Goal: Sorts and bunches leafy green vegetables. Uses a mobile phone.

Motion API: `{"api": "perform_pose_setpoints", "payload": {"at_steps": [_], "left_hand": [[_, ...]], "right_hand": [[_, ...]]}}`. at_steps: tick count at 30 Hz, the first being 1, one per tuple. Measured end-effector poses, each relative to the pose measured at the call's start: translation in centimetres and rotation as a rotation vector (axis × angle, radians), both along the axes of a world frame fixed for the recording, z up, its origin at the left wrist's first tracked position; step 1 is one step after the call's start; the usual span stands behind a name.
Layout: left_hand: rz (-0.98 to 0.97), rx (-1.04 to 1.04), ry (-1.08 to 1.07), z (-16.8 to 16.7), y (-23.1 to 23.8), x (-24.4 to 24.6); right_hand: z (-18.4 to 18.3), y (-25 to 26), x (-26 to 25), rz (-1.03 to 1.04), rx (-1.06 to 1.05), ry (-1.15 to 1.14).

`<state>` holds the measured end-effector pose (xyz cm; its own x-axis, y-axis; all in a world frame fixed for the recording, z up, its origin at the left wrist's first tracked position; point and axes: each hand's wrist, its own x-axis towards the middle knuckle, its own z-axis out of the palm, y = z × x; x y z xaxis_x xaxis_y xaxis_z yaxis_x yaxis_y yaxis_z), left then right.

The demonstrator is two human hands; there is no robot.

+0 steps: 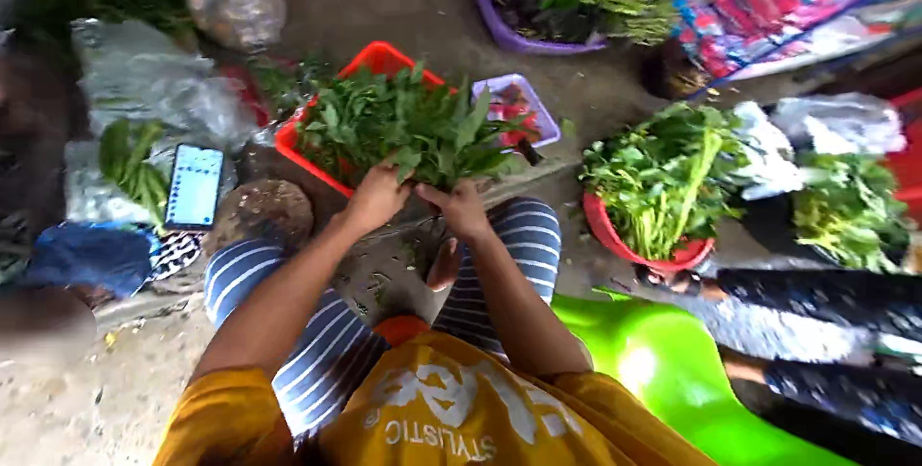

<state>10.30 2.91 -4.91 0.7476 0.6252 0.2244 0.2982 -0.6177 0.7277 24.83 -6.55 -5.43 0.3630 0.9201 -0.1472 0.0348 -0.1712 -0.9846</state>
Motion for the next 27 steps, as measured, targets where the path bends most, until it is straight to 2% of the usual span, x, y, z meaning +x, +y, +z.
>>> {"api": "perform_pose_setpoints", "payload": {"at_steps": [2, 5, 8, 11, 15, 19, 22, 27], "left_hand": [[0.003, -0.023, 0.003, -0.4, -0.1, 0.3], [0.023, -0.201, -0.003, -0.3, 0.1, 0.5], [0.062, -0.31, -0.019, -0.8, 1.2, 0.4], [0.115, -0.338, 0.03, -0.8, 2.0, 0.2], [0.157, -0.332, 0.142, -0.5, 2.6, -0.2], [0.223, -0.356, 0.14, -0.4, 3.3, -0.6], [0.235, -0.479, 0.028, -0.4, 3.6, -1.0], [0.14, -0.928, -0.308, 0.5, 2.3, -0.4]], "right_hand": [[0.2, -0.3, 0.3, 0.0, -0.034, 0.035], [0.9, -0.8, 1.8, 0.053, -0.059, 0.222], [1.6, -1.5, 3.5, 0.068, -0.005, 0.477], [2.3, -2.4, 5.0, 0.059, 0.086, 0.615], [3.7, -3.5, 6.7, 0.059, 0.225, 0.667], [4.6, -4.6, 8.2, 0.06, 0.37, 0.659], [5.1, -5.3, 8.6, 0.058, 0.43, 0.655], [5.5, -6.0, 8.4, 0.178, 0.545, 0.684]]}}
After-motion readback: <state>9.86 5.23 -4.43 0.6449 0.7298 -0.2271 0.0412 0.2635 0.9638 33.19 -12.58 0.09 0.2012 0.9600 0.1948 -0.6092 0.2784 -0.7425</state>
